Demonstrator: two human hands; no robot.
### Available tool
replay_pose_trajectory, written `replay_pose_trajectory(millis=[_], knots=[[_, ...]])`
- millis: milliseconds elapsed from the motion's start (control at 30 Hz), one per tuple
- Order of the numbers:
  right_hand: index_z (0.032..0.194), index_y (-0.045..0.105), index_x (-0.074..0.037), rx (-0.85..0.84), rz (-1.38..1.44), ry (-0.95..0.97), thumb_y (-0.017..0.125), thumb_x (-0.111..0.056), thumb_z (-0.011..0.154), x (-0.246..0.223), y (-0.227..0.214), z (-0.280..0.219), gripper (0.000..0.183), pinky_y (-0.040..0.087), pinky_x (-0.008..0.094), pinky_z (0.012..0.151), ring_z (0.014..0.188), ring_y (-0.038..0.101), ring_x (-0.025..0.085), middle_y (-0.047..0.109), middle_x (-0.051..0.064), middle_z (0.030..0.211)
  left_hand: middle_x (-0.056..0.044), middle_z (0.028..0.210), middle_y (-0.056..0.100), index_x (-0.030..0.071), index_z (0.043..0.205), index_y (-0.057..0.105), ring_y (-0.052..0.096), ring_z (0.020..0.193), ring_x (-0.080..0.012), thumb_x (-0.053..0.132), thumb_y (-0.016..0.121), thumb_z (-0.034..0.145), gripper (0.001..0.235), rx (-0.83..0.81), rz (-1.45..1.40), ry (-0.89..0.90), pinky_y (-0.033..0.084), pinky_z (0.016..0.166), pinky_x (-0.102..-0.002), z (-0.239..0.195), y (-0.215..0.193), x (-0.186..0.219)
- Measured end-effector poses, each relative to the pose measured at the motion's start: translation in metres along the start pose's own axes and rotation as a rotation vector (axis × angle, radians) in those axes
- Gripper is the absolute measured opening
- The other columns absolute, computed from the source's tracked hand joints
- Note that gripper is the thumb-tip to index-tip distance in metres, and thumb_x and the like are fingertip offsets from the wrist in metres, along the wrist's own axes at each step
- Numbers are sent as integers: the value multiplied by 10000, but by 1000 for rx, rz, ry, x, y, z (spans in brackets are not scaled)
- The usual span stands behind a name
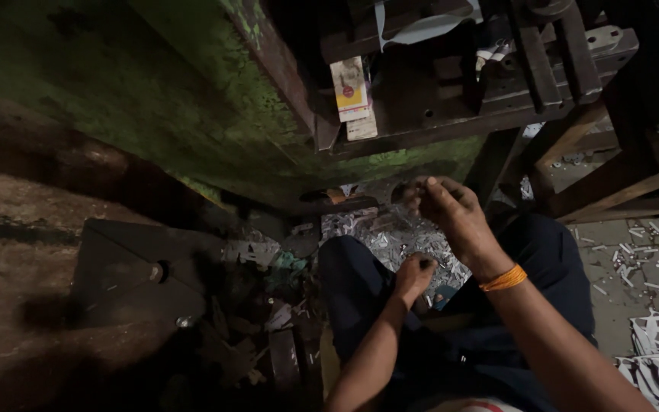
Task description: The recorder is shown handling, inspecting, and sorting metal cutout templates and scraps on a workshop floor.
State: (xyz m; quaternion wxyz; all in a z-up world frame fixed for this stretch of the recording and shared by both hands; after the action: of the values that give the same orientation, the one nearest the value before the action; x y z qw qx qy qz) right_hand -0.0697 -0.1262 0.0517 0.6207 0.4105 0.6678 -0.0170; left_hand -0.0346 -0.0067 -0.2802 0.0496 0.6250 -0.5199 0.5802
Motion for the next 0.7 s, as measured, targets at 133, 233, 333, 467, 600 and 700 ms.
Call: replay_pose_trajectory(millis=[133, 233, 333, 467, 600, 700], knots=[[1228, 654, -15, -16, 59, -40, 620, -323, 998, -8, -1, 10, 386, 575, 364, 864, 935, 694, 186, 735, 97, 1066, -138, 1040, 761, 113, 1026, 762, 722, 993, -323, 350, 736, 895, 272, 7, -6, -7, 558, 870, -413, 4, 5, -6], [1237, 635, 8, -63, 130, -91, 657, -338, 1015, -22, 6, 12, 412, 563, 366, 879, 946, 683, 197, 716, 107, 1077, -147, 1031, 759, 90, 1022, 747, 725, 985, -333, 348, 736, 897, 287, 4, -17, 48, 566, 863, -418, 4, 5, -5], [1325, 558, 30, -53, 112, -142, 683, -398, 991, -42, 16, 17, 557, 578, 381, 860, 958, 671, 198, 674, 125, 1138, -129, 1066, 742, 103, 1065, 719, 720, 990, -325, 359, 721, 899, 305, -47, -50, -79, 561, 864, -416, 1, 2, -5], [1476, 392, 11, -8, 127, -176, 670, -498, 932, -66, 28, 22, 795, 576, 377, 827, 957, 672, 205, 640, 141, 1269, -164, 1069, 741, 83, 1065, 730, 703, 1001, -362, 368, 744, 915, 323, 26, 39, 5, 555, 856, -430, 3, 2, -11], [1397, 295, -83, 153, 140, -176, 660, -495, 905, -78, 27, 28, 739, 606, 398, 836, 981, 710, 212, 619, 107, 1256, -170, 1038, 743, 76, 1042, 744, 713, 981, -354, 360, 751, 897, 319, 104, -17, 160, 567, 849, -426, 12, 12, -26], [1229, 426, -24, 49, 168, -258, 687, -458, 1012, -73, 23, 36, 551, 598, 417, 858, 983, 692, 222, 549, 95, 1058, -159, 973, 772, 110, 1059, 750, 739, 958, -331, 374, 707, 918, 303, -14, -26, -22, 566, 847, -420, 1, 0, -7]])
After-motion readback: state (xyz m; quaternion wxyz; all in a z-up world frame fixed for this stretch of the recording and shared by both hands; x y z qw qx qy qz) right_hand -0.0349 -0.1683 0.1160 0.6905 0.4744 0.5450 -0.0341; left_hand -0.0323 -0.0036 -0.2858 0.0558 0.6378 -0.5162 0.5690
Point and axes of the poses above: each hand's wrist, its own z-axis towards the middle knuckle, its own y-axis out of the palm, x = y × z, the point moved 7 cm from there along z, towards the middle knuckle
